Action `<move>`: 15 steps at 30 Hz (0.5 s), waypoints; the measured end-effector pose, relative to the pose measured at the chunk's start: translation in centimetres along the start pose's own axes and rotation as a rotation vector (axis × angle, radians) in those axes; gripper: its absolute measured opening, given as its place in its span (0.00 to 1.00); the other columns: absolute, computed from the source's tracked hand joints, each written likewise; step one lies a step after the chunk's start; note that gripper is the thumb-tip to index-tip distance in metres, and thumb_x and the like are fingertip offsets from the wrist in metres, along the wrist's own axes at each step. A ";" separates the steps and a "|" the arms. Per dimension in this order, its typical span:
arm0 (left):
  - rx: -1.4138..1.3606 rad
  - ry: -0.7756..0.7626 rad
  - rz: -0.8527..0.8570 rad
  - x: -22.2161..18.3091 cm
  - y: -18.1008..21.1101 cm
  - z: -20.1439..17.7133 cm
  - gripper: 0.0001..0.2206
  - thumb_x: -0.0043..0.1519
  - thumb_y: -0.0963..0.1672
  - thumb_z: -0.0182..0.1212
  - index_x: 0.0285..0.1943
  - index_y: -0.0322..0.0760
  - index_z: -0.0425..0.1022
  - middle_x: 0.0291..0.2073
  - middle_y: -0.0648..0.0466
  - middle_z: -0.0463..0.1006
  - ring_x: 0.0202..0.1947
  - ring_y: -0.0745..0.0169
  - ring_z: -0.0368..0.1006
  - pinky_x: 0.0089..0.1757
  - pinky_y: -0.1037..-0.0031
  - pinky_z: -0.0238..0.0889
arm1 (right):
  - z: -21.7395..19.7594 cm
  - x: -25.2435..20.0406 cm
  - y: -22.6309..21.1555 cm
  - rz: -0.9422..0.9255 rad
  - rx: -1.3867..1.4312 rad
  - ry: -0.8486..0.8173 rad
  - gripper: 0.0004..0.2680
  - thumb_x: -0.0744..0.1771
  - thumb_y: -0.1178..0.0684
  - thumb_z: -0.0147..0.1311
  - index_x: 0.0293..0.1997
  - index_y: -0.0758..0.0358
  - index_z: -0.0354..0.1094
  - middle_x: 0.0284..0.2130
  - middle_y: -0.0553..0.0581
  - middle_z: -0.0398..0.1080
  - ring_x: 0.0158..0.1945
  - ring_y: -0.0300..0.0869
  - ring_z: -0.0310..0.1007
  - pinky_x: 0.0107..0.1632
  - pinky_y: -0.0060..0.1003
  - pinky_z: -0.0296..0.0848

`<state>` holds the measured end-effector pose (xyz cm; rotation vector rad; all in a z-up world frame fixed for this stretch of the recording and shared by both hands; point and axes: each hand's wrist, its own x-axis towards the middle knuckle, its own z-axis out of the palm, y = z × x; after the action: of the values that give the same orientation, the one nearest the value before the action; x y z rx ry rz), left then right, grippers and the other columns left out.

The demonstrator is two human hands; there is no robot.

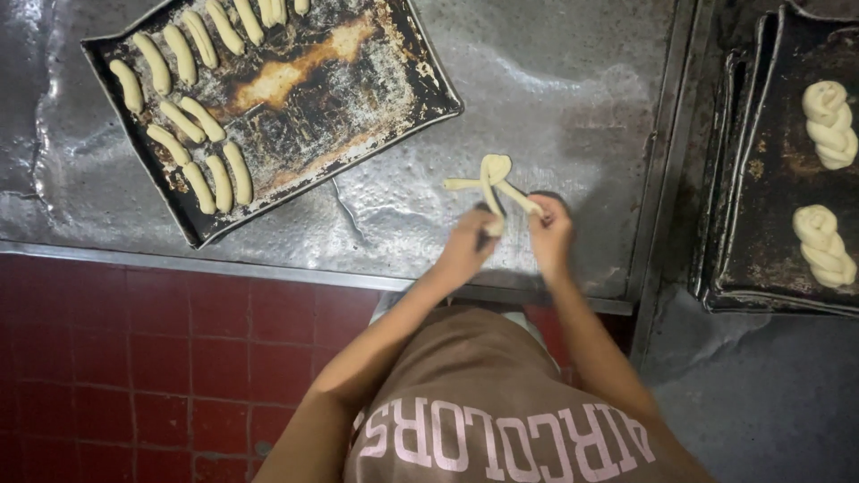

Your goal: The person is braiding pre-cut strips of dough into loaves and placing them on a baking tray in a commercial bakery setting.

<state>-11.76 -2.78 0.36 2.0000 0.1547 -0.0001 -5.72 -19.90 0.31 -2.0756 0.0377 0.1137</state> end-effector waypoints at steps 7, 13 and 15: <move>0.536 0.121 -0.004 4.5 -1.8 -3.6 0.23 0.57 0.40 0.68 0.63 0.37 0.70 0.60 0.48 0.67 0.64 0.45 0.60 0.54 0.54 0.65 | 2.4 -2.0 -5.1 -0.088 0.063 -0.118 0.12 0.63 0.65 0.60 0.51 0.64 0.73 0.39 0.62 0.71 0.42 0.51 0.75 0.45 0.37 0.77; 0.251 0.219 0.045 4.0 0.6 -4.6 0.08 0.59 0.41 0.66 0.43 0.37 0.71 0.42 0.47 0.72 0.49 0.39 0.70 0.48 0.53 0.63 | 2.2 -2.8 -6.6 -0.380 -0.305 -0.115 0.10 0.65 0.65 0.58 0.51 0.66 0.71 0.47 0.61 0.67 0.52 0.56 0.69 0.53 0.48 0.70; 0.282 0.205 0.077 2.9 -0.2 -2.5 0.08 0.58 0.42 0.67 0.42 0.39 0.72 0.43 0.50 0.72 0.50 0.42 0.70 0.47 0.55 0.63 | 1.4 -1.5 -4.6 -0.325 -0.294 -0.096 0.13 0.65 0.66 0.59 0.54 0.64 0.68 0.48 0.60 0.65 0.53 0.56 0.67 0.53 0.48 0.70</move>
<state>-9.04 -0.15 0.98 2.2847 0.2183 0.2449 -6.94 -16.44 3.77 -2.3360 -0.3951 0.0192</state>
